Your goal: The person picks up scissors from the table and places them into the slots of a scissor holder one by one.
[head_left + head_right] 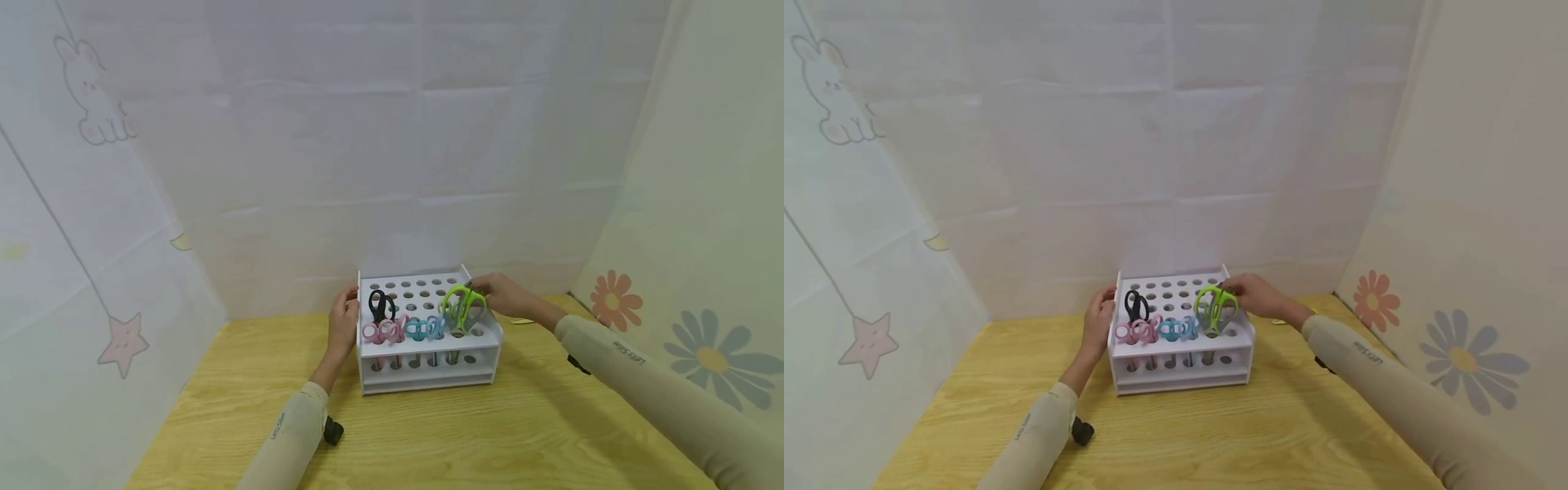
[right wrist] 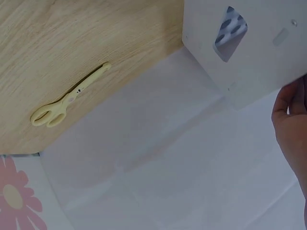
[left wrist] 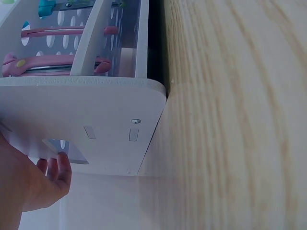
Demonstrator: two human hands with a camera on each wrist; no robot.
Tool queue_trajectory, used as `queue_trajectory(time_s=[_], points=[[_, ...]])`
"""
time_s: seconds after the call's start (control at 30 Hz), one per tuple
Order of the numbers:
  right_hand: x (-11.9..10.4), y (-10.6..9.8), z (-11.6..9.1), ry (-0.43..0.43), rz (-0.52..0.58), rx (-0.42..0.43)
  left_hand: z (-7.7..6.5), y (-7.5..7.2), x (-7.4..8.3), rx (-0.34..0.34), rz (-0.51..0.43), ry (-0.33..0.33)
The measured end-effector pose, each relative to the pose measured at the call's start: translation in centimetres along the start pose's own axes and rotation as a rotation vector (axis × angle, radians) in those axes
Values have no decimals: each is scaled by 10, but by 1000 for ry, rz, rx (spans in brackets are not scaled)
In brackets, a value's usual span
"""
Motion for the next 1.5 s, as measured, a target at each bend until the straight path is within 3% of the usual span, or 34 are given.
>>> queue_trajectory(time_s=[0.37,0.5,0.93,1.2,1.5], points=[[18,-25,-24,108,171,88,1,-7,0,7,-4,0],[33,-27,-39,127,158,115,1,-11,2,5,-4,3],[92,-12,-123,419,162,113,-6,-8,1,7,-8,2],[116,-9,-160,483,109,245,-9,-4,3,-5,-10,23],[131,-6,-173,548,-52,294,-12,-8,0,17,1,16]])
Point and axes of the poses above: each hand's wrist, its own z-axis towards the middle knuckle, its own y-axis out of the palm, x = y × z, the point moved 4 cm from there along z, towards the middle knuckle, and after that the axes turned 15 degrees about -y, right-handed, at the moved point
